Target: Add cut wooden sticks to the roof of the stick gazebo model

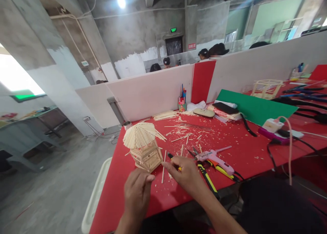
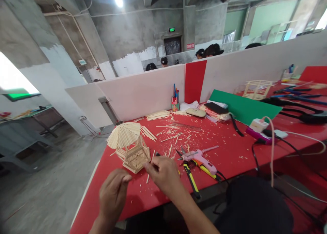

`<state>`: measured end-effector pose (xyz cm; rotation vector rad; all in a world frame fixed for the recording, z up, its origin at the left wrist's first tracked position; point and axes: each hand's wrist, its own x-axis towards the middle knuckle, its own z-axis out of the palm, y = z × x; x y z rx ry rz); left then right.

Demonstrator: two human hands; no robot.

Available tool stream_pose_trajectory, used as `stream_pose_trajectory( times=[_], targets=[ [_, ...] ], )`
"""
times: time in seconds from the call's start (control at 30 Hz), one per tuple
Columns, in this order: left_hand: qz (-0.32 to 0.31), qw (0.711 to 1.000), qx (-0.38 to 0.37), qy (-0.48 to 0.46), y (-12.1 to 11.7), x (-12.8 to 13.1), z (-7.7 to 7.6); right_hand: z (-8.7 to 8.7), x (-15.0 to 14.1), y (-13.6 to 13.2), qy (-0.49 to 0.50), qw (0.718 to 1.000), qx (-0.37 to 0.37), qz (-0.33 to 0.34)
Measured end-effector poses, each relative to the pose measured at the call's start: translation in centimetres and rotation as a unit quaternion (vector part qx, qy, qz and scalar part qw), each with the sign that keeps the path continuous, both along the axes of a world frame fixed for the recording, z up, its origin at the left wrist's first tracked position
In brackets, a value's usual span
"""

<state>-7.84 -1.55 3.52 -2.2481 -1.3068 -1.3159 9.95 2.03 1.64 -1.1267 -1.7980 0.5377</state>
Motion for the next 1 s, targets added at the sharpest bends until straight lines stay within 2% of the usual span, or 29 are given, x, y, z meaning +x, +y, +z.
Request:
stream_pose_trajectory(
  times=[0.1,0.13,0.2,0.27,0.33,0.4,0.47,0.57,0.77,0.9,1.0],
  targets=[
    [0.012,0.992,-0.090,-0.086,0.3,0.7,-2.1,-0.3,-0.3,-0.2,0.006,1.000,-0.005,0.019],
    [0.027,0.985,-0.114,-0.124,0.4,0.8,-2.6,-0.5,0.1,-0.1,-0.013,1.000,-0.016,0.004],
    [0.041,0.967,-0.172,-0.185,0.5,0.7,-3.1,-1.2,1.9,0.0,-0.080,0.992,-0.045,-0.086],
    [0.052,0.947,-0.221,-0.228,0.4,0.4,-3.2,-2.1,4.8,0.3,-0.152,0.958,-0.056,-0.235],
    [0.066,0.931,-0.242,-0.266,0.2,0.0,-3.0,-3.3,8.3,0.5,-0.227,0.919,-0.075,-0.314],
    [0.074,0.913,-0.238,-0.323,0.1,-0.2,-2.6,-4.4,11.3,0.6,-0.308,0.871,-0.153,-0.350],
    [0.069,0.887,-0.230,-0.394,0.4,-0.2,-2.3,-5.3,13.2,0.6,-0.319,0.859,-0.241,-0.321],
    [0.047,0.847,-0.231,-0.476,0.8,0.1,-1.9,-6.2,14.0,0.9,-0.295,0.869,-0.295,-0.265],
    [-0.003,0.794,-0.282,-0.538,0.3,-0.6,-2.5,-7.5,14.4,1.9,-0.239,0.900,-0.284,-0.229],
    [0.008,0.778,-0.259,-0.572,0.1,-1.8,-3.1,-8.3,14.8,2.2,-0.179,0.914,-0.258,-0.256],
    [0.018,0.772,-0.241,-0.589,0.3,-2.4,-3.0,-7.9,14.6,2.0,-0.151,0.920,-0.194,-0.306]
  ],
)
